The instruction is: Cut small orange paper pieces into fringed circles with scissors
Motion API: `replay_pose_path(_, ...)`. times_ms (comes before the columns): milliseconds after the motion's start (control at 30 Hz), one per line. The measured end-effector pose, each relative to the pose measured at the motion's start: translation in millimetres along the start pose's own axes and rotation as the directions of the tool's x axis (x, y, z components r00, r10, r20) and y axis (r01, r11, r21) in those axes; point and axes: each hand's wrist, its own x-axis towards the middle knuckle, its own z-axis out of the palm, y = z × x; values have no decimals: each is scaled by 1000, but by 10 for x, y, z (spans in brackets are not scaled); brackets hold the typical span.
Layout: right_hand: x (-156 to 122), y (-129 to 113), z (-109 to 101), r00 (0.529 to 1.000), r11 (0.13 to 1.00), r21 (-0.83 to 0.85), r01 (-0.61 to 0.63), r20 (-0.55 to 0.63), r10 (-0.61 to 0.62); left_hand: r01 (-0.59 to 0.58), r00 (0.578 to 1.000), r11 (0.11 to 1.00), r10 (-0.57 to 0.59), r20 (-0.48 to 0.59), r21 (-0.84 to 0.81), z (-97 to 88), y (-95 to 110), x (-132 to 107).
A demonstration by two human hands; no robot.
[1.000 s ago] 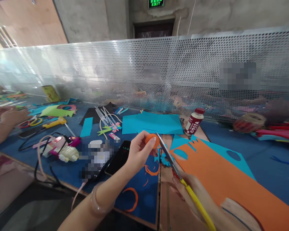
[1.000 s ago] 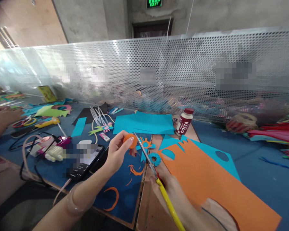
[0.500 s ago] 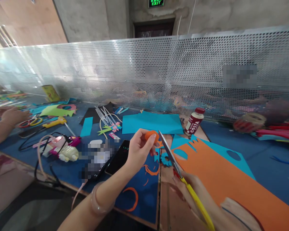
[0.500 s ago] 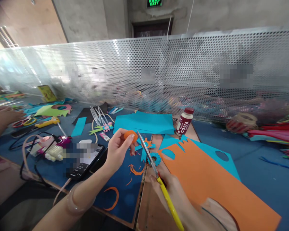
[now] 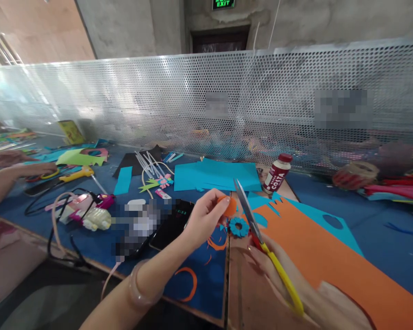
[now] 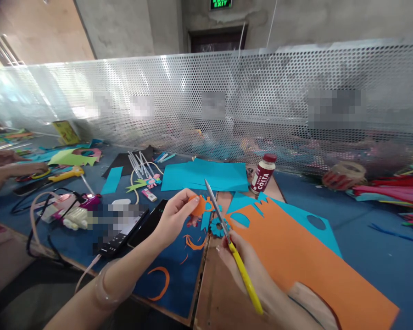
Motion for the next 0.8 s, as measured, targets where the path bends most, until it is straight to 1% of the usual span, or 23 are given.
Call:
replay_pose_path(100,-25,-17,30,999,999,21,-47,19,47,-14,1000,1000,14,-15,-6,6,-6,-12)
replay_pose_path(167,-42,2,43,998,998,4,-56,30,56,-28,999,1000,29,-29,4,10,-12,-20)
replay_pose_path(400,-26,80,10,991,989,-147,17,134,2,-76,992,997,78,-94,19,5,-9,-42)
replay_pose_path(533,-29,29,11,991,979,-196,54,131,-29,-93,990,995,95,-104,25,7,6,-40)
replay_pose_path(800,-78,-115,19,988,963,-255,86,144,-50,-103,985,994,107,-136,34,19,18,-55)
